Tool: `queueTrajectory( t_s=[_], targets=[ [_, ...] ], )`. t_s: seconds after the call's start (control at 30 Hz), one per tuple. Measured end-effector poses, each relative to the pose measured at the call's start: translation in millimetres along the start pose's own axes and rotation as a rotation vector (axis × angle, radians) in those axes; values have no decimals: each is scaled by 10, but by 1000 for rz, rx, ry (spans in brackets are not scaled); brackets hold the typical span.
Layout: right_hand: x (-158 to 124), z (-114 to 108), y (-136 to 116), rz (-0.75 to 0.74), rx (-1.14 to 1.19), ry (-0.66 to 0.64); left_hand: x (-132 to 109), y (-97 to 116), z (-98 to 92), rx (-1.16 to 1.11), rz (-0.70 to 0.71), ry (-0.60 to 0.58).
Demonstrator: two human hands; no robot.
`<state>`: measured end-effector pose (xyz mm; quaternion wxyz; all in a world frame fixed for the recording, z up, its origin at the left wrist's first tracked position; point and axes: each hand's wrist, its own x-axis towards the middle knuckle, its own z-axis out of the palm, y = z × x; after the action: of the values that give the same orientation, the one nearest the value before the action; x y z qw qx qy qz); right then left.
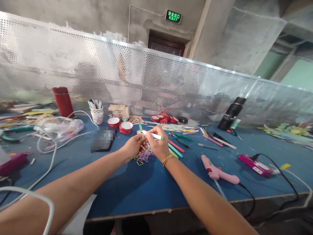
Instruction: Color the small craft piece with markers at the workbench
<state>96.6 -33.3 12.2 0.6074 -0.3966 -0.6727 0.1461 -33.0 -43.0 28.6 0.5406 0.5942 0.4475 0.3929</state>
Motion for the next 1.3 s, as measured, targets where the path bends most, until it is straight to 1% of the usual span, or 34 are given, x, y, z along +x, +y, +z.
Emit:
queueTrajectory(
  t_s=[0.1, 0.27, 0.4, 0.57, 0.73, 0.9, 1.07, 1.2, 1.3],
  targets=[
    [7, 2, 5, -2, 0, 7, -11, 10, 12, 2, 1, -3],
    [23, -11, 15, -41, -88, 88, -22, 35, 15, 11, -8, 9],
    [19, -8, 22, -49, -97, 53, -15, 37, 2, 15, -12, 13],
    [23, -23, 13, -41, -100, 95, -8, 23, -5, 3, -7, 14],
    [17, -24, 9, -27, -20, 16, -6, 17, -3, -20, -21, 7],
    [22, -23, 20, -9, -42, 58, -2, 21, -5, -33, -31, 7],
    [12, -17, 13, -9, -22, 8, -5, 29, -10, -37, -22, 8],
    [12, -16, 18, -6, -32, 26, -1, 34, -13, -23, -34, 19],
    [23, -22, 12, -20, -35, 14, 12, 31, -19, -11, -36, 9]
  ],
)
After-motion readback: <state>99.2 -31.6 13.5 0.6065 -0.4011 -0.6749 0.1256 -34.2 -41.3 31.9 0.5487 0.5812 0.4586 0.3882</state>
